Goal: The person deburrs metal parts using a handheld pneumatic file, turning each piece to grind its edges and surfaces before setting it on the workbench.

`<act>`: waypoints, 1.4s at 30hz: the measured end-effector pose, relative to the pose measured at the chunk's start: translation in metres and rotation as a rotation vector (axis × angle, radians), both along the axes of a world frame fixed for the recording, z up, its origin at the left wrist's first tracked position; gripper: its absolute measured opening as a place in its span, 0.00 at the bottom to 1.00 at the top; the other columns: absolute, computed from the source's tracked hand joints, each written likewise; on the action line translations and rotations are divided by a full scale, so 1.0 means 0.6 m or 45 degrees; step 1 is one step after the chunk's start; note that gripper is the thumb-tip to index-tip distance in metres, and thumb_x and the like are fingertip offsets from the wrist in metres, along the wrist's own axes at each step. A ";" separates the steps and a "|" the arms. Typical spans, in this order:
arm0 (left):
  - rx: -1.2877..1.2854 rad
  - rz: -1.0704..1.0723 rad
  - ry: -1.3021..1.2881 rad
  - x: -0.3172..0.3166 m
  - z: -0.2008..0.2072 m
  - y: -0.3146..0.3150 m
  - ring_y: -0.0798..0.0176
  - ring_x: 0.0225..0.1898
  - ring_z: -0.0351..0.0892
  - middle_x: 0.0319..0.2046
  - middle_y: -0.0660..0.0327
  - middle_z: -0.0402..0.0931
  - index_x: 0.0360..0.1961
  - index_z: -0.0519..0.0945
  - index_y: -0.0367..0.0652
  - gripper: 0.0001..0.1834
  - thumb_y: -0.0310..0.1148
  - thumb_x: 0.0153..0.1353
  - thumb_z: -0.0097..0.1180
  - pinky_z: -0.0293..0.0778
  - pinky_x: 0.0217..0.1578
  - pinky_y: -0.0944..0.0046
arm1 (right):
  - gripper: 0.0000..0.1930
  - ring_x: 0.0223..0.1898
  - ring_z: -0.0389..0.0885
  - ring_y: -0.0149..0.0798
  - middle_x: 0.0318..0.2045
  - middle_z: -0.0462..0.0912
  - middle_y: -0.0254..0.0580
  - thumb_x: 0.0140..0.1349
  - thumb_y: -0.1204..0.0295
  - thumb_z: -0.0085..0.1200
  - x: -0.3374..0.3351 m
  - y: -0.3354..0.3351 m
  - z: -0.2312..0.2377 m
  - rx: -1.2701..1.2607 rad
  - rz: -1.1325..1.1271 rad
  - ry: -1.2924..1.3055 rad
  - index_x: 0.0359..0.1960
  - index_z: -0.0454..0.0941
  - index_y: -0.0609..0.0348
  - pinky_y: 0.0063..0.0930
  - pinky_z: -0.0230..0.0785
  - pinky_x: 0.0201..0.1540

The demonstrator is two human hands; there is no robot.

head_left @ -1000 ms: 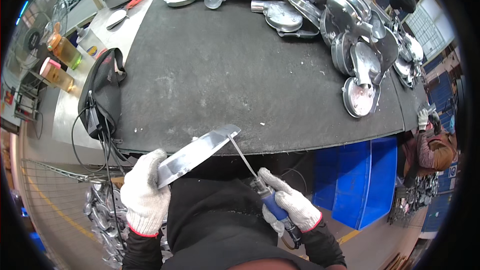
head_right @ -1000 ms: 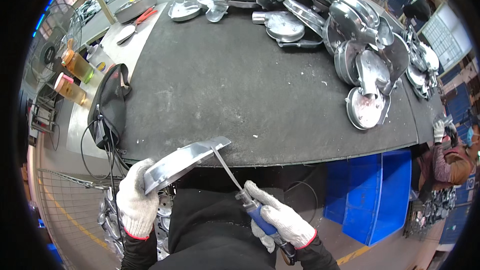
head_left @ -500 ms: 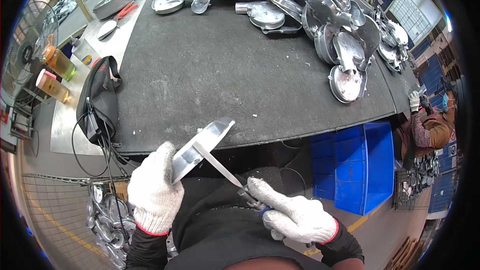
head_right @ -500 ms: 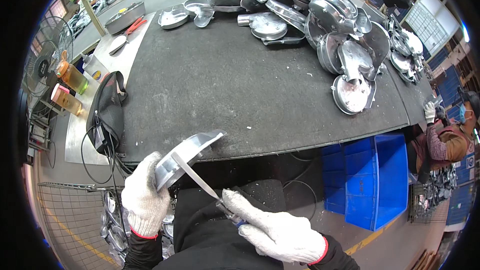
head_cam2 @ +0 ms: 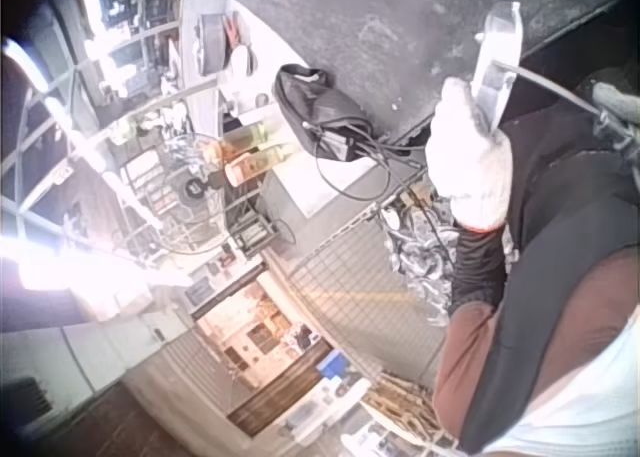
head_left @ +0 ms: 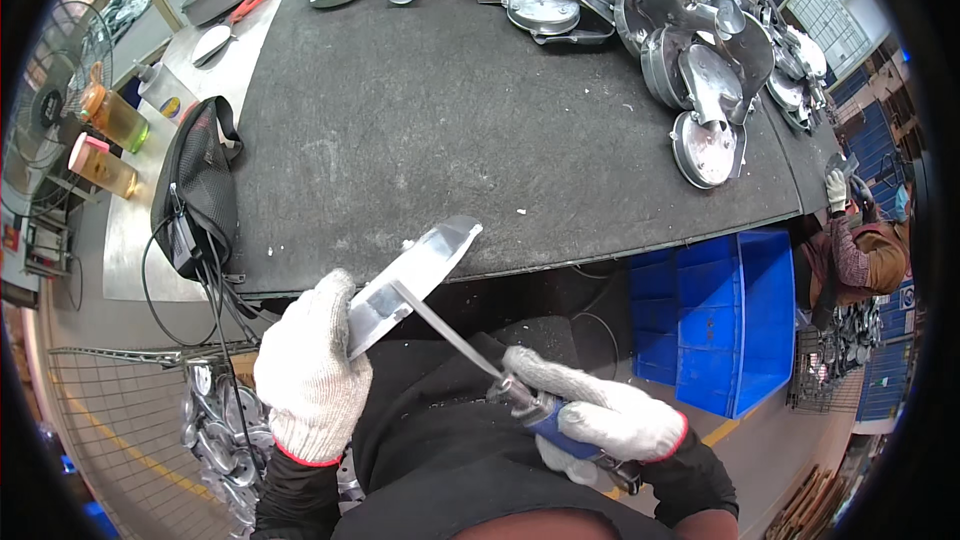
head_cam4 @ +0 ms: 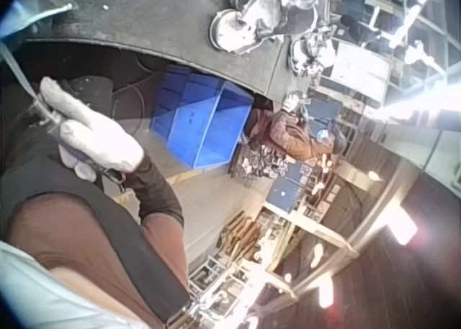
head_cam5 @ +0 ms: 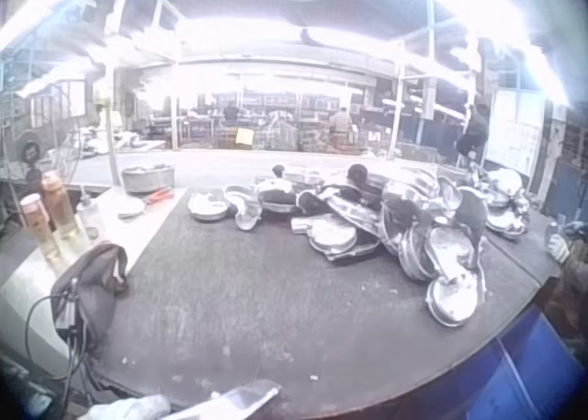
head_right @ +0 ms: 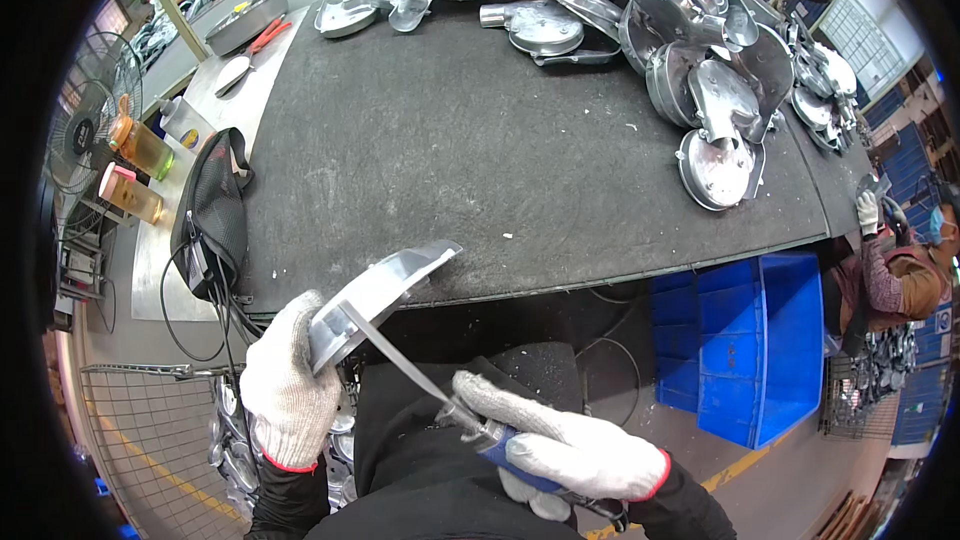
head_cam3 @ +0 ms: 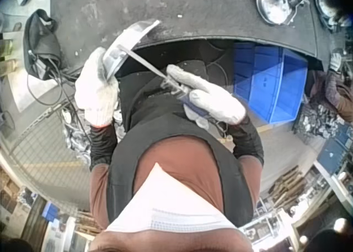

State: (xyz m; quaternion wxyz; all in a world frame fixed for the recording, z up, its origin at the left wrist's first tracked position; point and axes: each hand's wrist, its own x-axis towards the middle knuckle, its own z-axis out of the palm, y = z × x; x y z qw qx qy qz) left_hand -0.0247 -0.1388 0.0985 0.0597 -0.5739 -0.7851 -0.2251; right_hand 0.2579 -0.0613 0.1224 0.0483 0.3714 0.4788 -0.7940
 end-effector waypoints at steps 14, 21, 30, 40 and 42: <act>-0.309 -0.138 0.148 0.016 0.065 0.056 0.50 0.42 0.84 0.39 0.58 0.81 0.55 0.78 0.47 0.31 0.21 0.45 0.65 0.77 0.43 0.53 | 0.34 0.24 0.81 0.38 0.32 0.79 0.39 0.58 0.60 0.67 0.014 0.007 0.054 1.894 0.421 -0.484 0.69 0.76 0.40 0.29 0.73 0.25; -0.329 -0.168 0.155 0.018 0.070 0.066 0.50 0.42 0.84 0.39 0.58 0.81 0.54 0.77 0.45 0.31 0.22 0.44 0.66 0.77 0.43 0.53 | 0.36 0.27 0.80 0.32 0.41 0.86 0.44 0.74 0.62 0.54 0.033 0.045 0.048 0.578 0.169 -0.257 0.81 0.56 0.46 0.26 0.77 0.34; -0.182 -0.276 0.337 0.014 0.069 0.074 0.60 0.31 0.81 0.30 0.62 0.77 0.50 0.78 0.41 0.20 0.29 0.54 0.62 0.74 0.31 0.58 | 0.35 0.35 0.88 0.35 0.50 0.86 0.45 0.69 0.70 0.56 0.015 0.031 0.063 0.765 0.173 -0.163 0.78 0.61 0.57 0.28 0.81 0.46; -0.292 -0.196 0.207 0.021 0.069 0.076 0.53 0.42 0.83 0.38 0.59 0.81 0.54 0.77 0.46 0.29 0.22 0.47 0.63 0.76 0.44 0.54 | 0.36 0.28 0.89 0.41 0.50 0.89 0.44 0.68 0.68 0.60 0.023 0.017 0.037 1.188 0.105 -0.169 0.78 0.63 0.48 0.32 0.83 0.37; -0.317 -0.193 0.198 0.026 0.074 0.084 0.53 0.42 0.83 0.37 0.59 0.81 0.53 0.77 0.46 0.27 0.22 0.48 0.63 0.76 0.43 0.54 | 0.37 0.27 0.88 0.44 0.46 0.89 0.44 0.67 0.67 0.62 0.019 0.012 0.039 1.610 0.144 -0.127 0.78 0.63 0.47 0.34 0.83 0.35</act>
